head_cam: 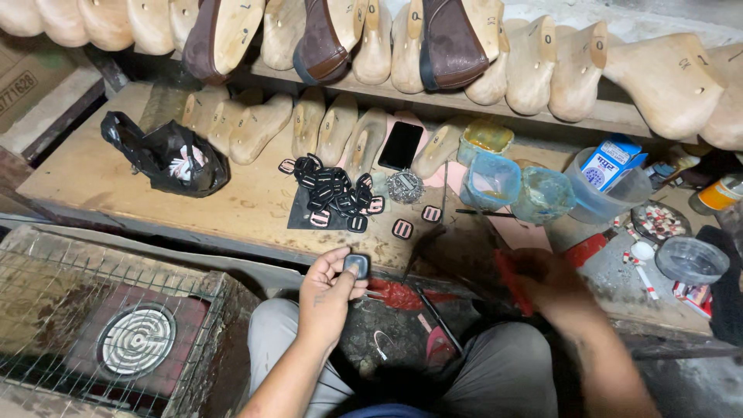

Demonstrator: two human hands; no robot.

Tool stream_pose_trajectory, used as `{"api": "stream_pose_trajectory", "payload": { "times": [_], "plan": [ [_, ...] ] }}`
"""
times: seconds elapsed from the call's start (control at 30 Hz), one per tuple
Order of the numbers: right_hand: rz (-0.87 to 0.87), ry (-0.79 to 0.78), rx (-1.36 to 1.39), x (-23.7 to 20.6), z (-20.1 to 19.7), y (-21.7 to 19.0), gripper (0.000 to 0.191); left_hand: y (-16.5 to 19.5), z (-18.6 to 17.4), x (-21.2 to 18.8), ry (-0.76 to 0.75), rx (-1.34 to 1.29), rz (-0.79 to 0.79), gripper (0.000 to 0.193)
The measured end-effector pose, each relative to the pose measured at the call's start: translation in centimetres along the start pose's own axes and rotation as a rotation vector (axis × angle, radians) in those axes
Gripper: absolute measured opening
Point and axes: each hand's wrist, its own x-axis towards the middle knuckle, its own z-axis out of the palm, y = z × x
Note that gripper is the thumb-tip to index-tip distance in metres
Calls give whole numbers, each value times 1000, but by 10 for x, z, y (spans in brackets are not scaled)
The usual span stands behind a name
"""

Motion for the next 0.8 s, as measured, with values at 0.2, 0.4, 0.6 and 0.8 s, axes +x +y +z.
{"api": "stream_pose_trajectory", "payload": {
  "times": [0.2,0.4,0.6,0.8],
  "plan": [
    [-113,-325,375,-44,116,28,46,10,8,-7,7,-39,6,26],
    [24,-611,474,-65,147,26,48,20,-2,-17,81,24,64,22],
    [-50,-863,656,-73,151,30,64,19,-8,-20,64,29,132,22],
    [-149,-854,622,-68,146,28,62,30,-14,-20,-43,-298,-84,21]
  ]
}}
